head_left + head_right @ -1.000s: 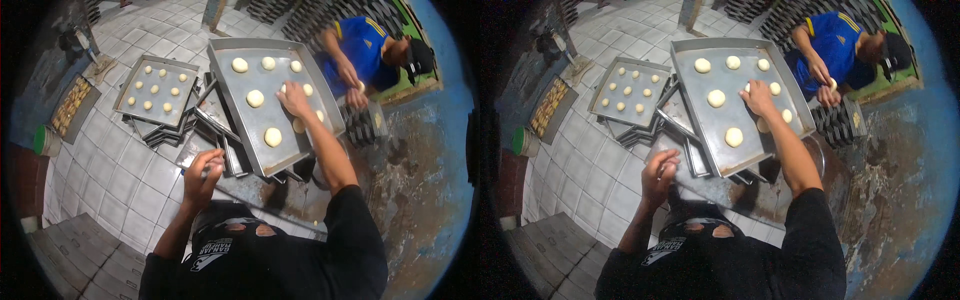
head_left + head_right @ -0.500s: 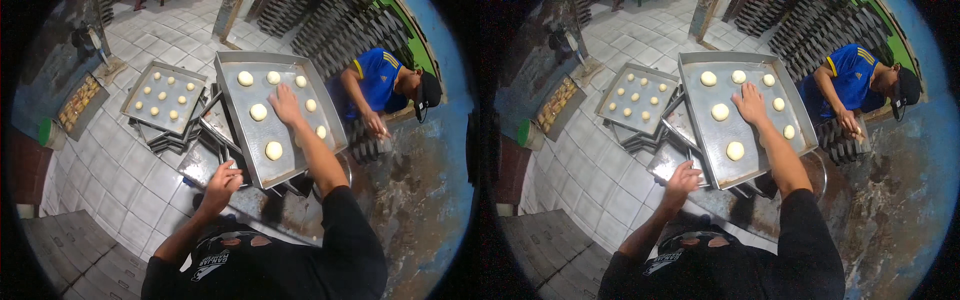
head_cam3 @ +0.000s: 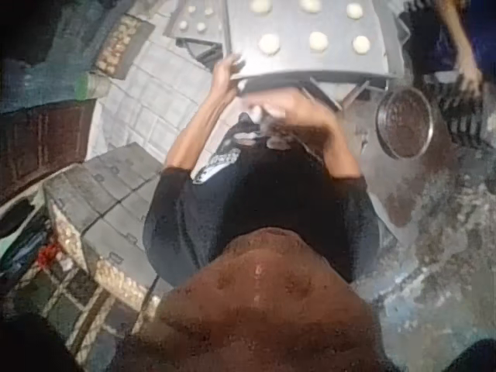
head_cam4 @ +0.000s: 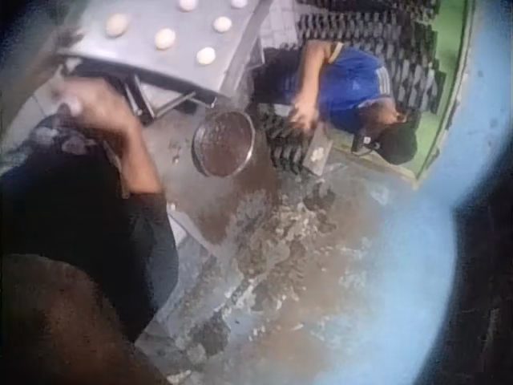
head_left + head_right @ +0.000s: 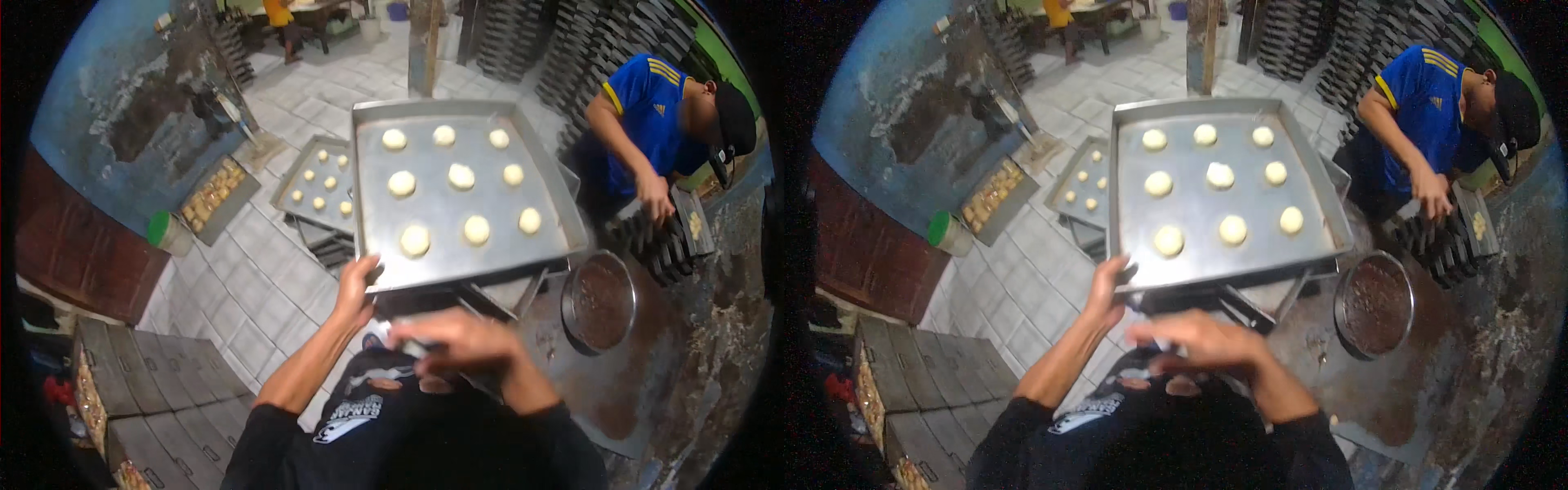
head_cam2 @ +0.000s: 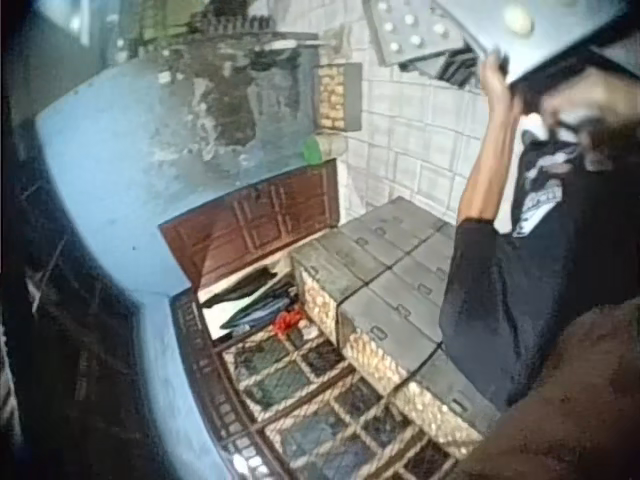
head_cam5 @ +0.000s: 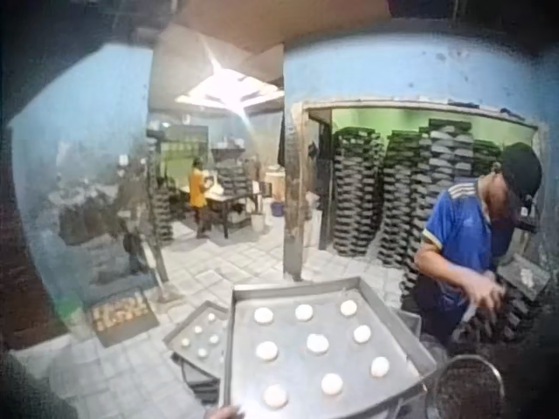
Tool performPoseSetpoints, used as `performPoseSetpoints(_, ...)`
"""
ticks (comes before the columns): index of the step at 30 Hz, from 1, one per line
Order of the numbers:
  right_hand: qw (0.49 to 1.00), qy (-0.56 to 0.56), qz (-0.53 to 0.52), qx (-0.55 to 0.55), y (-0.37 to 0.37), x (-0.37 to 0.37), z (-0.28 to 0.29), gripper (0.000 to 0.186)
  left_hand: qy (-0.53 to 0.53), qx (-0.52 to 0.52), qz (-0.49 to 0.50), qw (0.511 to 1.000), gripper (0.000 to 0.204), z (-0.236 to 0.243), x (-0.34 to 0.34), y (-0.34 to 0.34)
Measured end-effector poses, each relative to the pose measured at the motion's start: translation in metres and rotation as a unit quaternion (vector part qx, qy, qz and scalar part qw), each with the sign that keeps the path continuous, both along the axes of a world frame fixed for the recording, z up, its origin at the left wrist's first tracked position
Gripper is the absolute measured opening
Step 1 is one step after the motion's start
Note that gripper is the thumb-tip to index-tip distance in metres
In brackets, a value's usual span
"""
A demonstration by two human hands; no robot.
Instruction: The person fills pieces of dough with chocolate paste using a spoon, pinches them closed by hand, and places the shaped dough onto baking trays.
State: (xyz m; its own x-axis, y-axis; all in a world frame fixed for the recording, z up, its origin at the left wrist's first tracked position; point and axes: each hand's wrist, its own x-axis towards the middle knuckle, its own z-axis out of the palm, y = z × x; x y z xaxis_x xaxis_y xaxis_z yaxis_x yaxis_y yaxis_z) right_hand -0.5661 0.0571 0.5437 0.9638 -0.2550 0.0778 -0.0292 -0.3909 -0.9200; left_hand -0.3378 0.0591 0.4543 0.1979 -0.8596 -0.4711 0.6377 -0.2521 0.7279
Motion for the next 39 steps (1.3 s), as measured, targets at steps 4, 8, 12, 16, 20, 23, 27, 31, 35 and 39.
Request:
performPoseSetpoints(4,0.963,0.041,-0.072,0.257,0.035,0.001,-0.028,0.051,-0.019,0.0,0.061,0.998,0.029,-0.009,0.079,0.049)
performPoseSetpoints(8,0.975,0.119,-0.08,0.171,0.031,0.032,-0.095,0.049,-0.038,0.022,0.142,0.989,0.029,0.002,0.153,0.085)
performPoseSetpoints(12,0.93,0.208,-0.13,0.273,0.003,0.111,-0.1,0.05,-0.058,0.054,0.229,0.97,0.029,0.009,0.245,0.108)
performPoseSetpoints(16,0.896,0.26,-0.183,0.31,-0.037,0.223,-0.101,0.052,-0.082,0.134,0.26,0.953,0.029,0.037,0.346,0.093)
performPoseSetpoints(20,0.929,0.254,-0.135,0.234,-0.07,0.303,-0.124,0.053,-0.112,0.161,0.256,0.946,0.036,-0.001,0.45,0.071)
performPoseSetpoints(23,0.908,0.289,-0.157,0.26,-0.098,0.345,-0.133,0.061,-0.097,0.224,0.289,0.926,0.029,-0.026,0.498,0.035)
performPoseSetpoints(27,0.886,0.281,-0.209,0.303,-0.116,0.376,-0.141,0.06,-0.075,0.182,0.25,0.948,0.034,-0.121,0.553,0.015)
performPoseSetpoints(31,0.874,0.325,-0.237,0.273,-0.122,0.382,-0.157,0.059,-0.044,0.124,0.24,0.962,0.034,-0.209,0.554,-0.036)
performPoseSetpoints(35,0.842,0.365,-0.297,0.265,-0.124,0.383,-0.152,0.055,0.023,0.047,0.202,0.978,0.035,-0.273,0.527,-0.096)
performPoseSetpoints(39,0.813,0.36,-0.373,0.266,-0.121,0.383,-0.15,0.049,0.079,0.043,0.136,0.987,0.032,-0.356,0.497,-0.133)
